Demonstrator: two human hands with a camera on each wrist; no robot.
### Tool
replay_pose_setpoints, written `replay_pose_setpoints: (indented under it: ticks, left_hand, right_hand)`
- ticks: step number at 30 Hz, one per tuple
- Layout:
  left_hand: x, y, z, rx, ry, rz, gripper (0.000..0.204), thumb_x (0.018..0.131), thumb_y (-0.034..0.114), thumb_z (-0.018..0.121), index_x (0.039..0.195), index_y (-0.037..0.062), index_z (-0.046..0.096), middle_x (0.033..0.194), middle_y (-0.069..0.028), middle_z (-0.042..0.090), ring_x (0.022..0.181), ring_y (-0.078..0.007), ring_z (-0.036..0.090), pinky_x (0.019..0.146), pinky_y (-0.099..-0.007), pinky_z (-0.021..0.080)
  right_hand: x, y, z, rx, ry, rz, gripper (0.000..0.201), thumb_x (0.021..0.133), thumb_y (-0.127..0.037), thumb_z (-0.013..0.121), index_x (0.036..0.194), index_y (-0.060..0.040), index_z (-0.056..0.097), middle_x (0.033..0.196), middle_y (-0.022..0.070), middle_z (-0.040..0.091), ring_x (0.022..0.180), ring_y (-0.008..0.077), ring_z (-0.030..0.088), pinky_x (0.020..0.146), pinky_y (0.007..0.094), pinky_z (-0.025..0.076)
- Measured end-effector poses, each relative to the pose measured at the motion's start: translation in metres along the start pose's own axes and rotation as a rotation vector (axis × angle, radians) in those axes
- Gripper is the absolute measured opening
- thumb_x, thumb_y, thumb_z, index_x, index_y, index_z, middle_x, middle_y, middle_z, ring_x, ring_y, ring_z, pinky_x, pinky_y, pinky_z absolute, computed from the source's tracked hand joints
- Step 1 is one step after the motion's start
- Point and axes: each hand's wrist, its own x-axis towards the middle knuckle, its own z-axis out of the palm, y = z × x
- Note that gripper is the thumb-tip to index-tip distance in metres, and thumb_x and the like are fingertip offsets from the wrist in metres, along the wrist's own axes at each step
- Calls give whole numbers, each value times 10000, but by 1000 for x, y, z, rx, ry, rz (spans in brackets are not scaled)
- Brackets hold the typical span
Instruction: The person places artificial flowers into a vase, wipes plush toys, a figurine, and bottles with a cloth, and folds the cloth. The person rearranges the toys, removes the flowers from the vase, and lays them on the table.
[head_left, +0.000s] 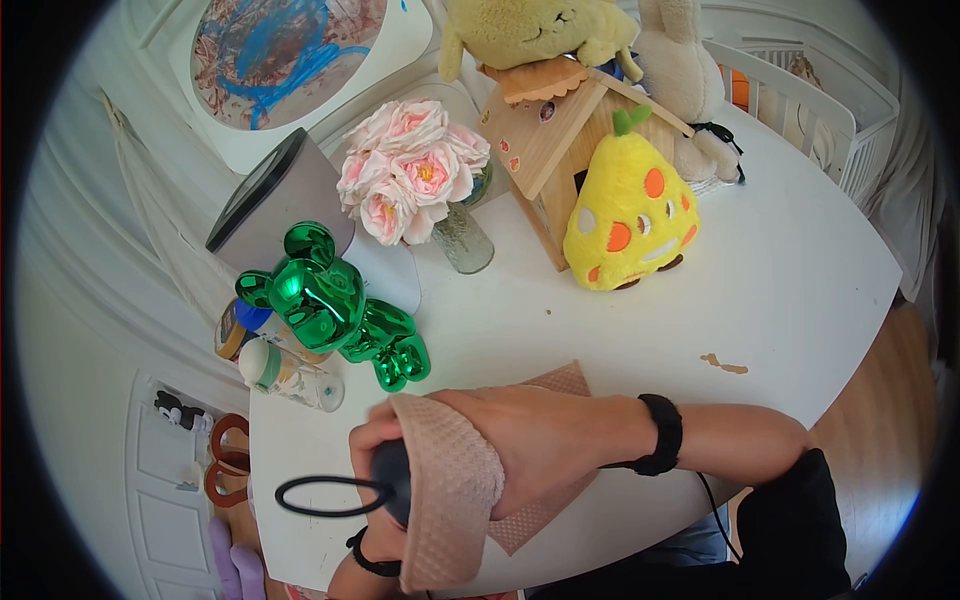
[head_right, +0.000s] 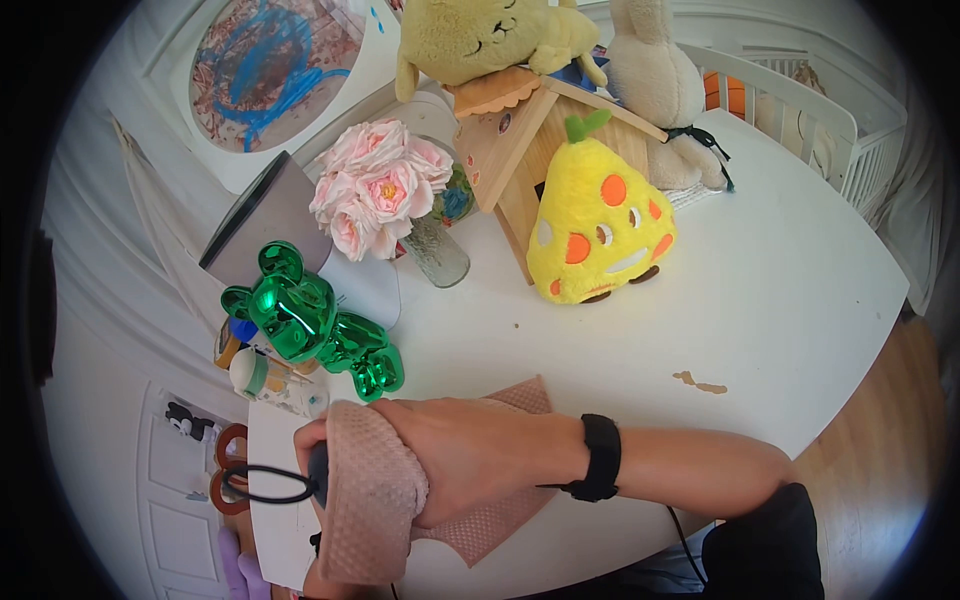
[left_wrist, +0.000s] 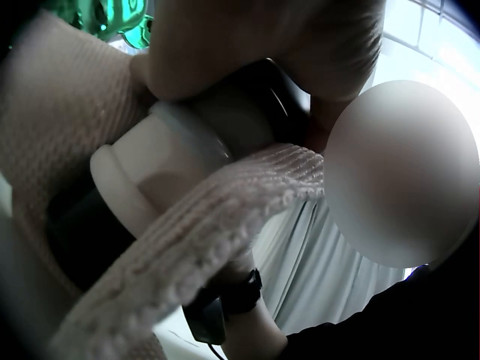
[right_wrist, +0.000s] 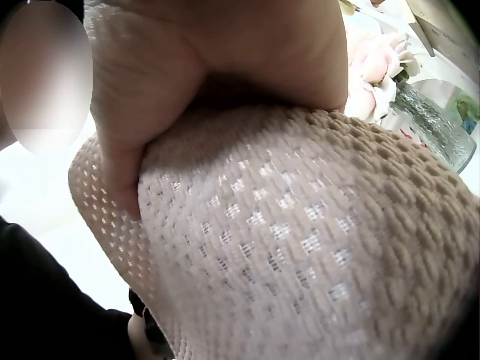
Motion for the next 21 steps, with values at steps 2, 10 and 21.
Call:
replay_pose_setpoints:
  ticks: [2, 10, 21]
  left_hand:
    - [14, 6, 8, 254, 155, 294, 921, 632, 183, 937, 1348, 62, 370, 1199, -94, 486, 1145, -210, 521, 960, -383, 448]
    - [3, 31, 21, 729, 71, 283, 568, 875, 113, 746, 1324, 76, 400, 1215, -87, 526, 1105, -178, 554, 970, -339, 482]
    - [-1, 8, -28, 517, 73, 336, 734, 734, 305, 894, 1239, 26, 440, 1060, -124, 567, 987, -193, 580, 851, -363, 469]
  right_hand:
    - [-1, 2, 4, -44, 23, 75, 712, 746, -270, 827, 1293, 20, 475, 1182, 208, 625, 1104, 379, 637, 915, 445, 520]
    - [0, 2, 22, -860, 294, 13, 706, 593, -209, 833, 1164, 54, 511, 965, 136, 597, 919, 290, 633, 803, 376, 479]
    - [0, -9, 19, -382, 75, 66, 759, 642, -274, 858, 1234, 20, 484, 1091, 221, 633, 1016, 374, 645, 870, 456, 500]
